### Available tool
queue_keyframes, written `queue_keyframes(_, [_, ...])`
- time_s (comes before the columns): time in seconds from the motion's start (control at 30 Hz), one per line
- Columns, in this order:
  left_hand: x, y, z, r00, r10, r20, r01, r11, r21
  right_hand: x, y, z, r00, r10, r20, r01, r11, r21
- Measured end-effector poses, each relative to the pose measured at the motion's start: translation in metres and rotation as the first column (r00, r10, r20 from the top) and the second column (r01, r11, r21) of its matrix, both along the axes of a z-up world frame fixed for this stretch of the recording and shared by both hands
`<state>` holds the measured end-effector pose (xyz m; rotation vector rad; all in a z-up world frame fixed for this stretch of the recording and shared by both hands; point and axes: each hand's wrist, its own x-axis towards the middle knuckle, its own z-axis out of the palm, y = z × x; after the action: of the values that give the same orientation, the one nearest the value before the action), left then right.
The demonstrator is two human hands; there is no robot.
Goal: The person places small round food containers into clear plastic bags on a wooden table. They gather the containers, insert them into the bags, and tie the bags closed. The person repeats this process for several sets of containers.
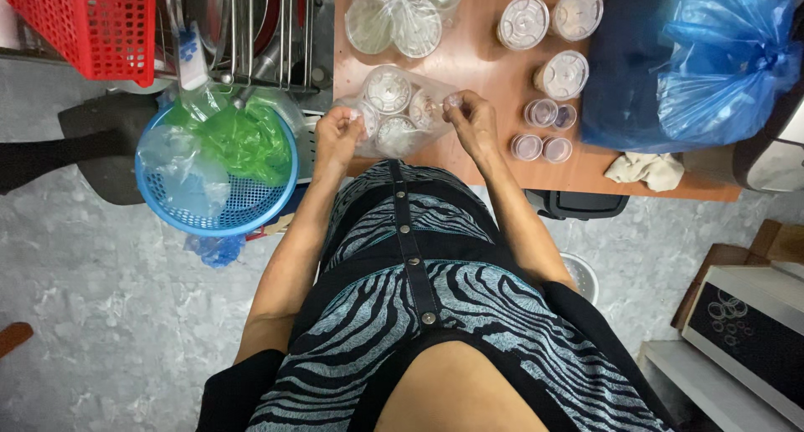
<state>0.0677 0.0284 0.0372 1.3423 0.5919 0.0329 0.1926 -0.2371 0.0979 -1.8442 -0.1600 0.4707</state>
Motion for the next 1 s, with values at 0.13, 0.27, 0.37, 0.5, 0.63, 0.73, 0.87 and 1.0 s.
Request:
queue_keyframes(0.13, [0.001,-0.003,0.005,0.998,0.008,0.07,-0.007,1.0,-0.014,0.003,0.002,0.008,0.999,0.018,0.048,-0.015,0.998,-0.057])
queue_keyframes(0.27, [-0.002,-0.001,0.008,0.999,0.013,0.044,-0.014,1.0,0.023,0.004,0.004,0.016,0.995,0.038,0.097,-0.024,0.99,-0.14])
queue_keyframes(0.37, [-0.005,0.001,0.012,0.998,0.006,0.061,-0.008,1.0,0.025,0.005,0.005,0.02,0.993,0.046,0.108,-0.035,0.993,-0.11])
queue_keyframes(0.5, [-0.008,-0.002,0.025,0.997,0.002,0.076,-0.002,1.0,0.007,0.003,0.004,0.02,0.989,0.058,0.133,-0.043,0.993,-0.112])
queue_keyframes(0.63, [-0.01,-0.008,0.045,0.999,-0.036,0.031,0.035,0.999,0.024,0.002,0.004,0.019,0.993,0.061,0.103,-0.053,0.995,-0.086])
queue_keyframes(0.73, [-0.007,-0.01,0.058,1.0,-0.016,0.001,0.015,0.998,0.058,0.001,0.004,0.018,0.995,0.066,0.078,-0.061,0.997,-0.055])
queue_keyframes(0.87, [-0.003,-0.009,0.073,1.0,0.011,0.019,-0.011,1.0,0.008,0.003,0.004,0.018,0.99,0.085,0.112,-0.078,0.995,-0.06])
queue_keyframes(1.0, [-0.001,-0.008,0.088,1.0,0.005,0.005,-0.006,0.999,0.034,0.003,0.005,0.023,0.994,0.07,0.079,-0.066,0.996,-0.056])
